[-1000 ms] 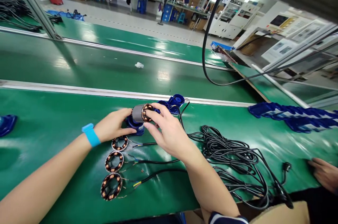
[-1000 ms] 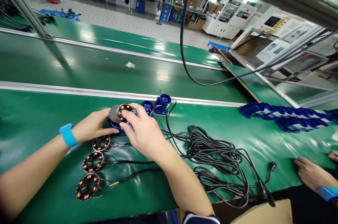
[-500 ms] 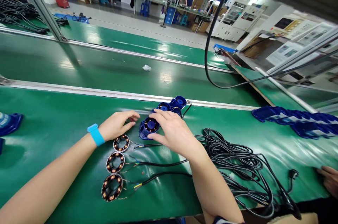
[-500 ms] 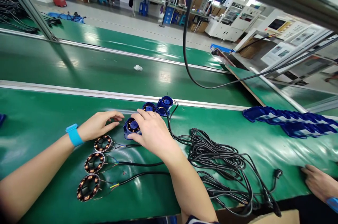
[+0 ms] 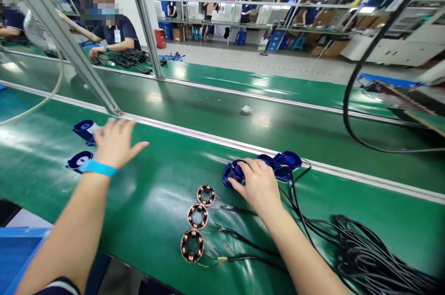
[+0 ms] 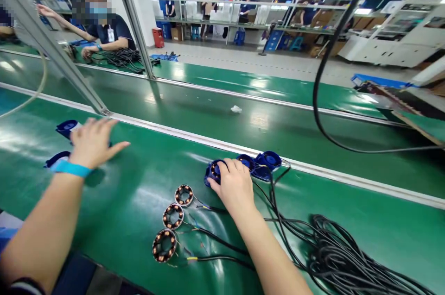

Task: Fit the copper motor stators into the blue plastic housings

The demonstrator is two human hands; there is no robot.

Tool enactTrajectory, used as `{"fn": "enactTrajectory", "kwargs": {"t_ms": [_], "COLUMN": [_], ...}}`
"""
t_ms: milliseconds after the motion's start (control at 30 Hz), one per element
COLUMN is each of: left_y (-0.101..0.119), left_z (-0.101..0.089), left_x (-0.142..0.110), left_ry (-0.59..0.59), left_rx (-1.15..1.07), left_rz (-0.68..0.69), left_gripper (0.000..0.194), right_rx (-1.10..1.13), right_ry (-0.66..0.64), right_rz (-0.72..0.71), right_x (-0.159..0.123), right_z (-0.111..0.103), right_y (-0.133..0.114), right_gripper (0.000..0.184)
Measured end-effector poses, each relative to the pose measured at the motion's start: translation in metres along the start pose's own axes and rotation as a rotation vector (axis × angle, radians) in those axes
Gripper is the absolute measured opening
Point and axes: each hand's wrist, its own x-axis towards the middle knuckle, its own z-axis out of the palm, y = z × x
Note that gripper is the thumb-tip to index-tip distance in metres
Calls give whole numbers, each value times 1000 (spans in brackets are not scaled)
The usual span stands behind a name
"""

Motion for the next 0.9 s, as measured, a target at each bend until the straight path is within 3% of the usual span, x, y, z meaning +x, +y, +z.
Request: {"fn": "enactTrajectory", "kwargs": {"t_ms": [33, 100, 167, 200, 267, 333, 367, 467, 567, 600, 667, 733, 800, 900], "left_y": [-25, -66, -88, -90, -81, -57, -41, 15, 74, 92, 126, 154, 175, 192], "left_z": [2, 10, 19, 21, 22, 20, 18, 15, 13, 13, 10, 7, 4, 4], "left_x": [4, 13, 18, 18, 11, -2, -10, -30, -41, -43, -45, -47, -48, -49], "left_ry": [-89, -405, -629, -673, -659, -547, -482, -430, -475, -499, -525, -524, -523, -529], "left_rx": [104, 245, 311, 301, 199, -15, -155, -500, -703, -750, -830, -905, -968, -1023], "left_rz": [-104, -235, -289, -289, -253, -147, -42, 209, 344, 364, 434, 527, 591, 620], "left_gripper": [82, 86, 77, 74, 75, 77, 75, 78, 80, 81, 82, 81, 79, 78], "right_rx": [-71, -108, 186, 418, 741, 740, 707, 606, 380, 354, 368, 408, 452, 528], "right_ry": [5, 65, 49, -61, -450, -717, -743, -685, -654, -549, -217, -66, -82, -293], "right_rz": [28, 41, 38, 21, -21, -31, -13, 48, 11, -30, -111, -118, -78, 20], "right_x": [2, 6, 8, 8, 5, 2, 0, -4, -7, -8, -9, -9, -8, -9], "right_z": [-2, -12, -27, -34, -42, -40, -36, -27, -36, -43, -62, -79, -89, -89], "right_y": [-1, -6, -15, -22, -37, -52, -58, -68, -60, -55, -44, -36, -32, -28], "right_gripper": [55, 49, 28, 25, 38, 50, 53, 48, 41, 37, 31, 30, 31, 30]}}
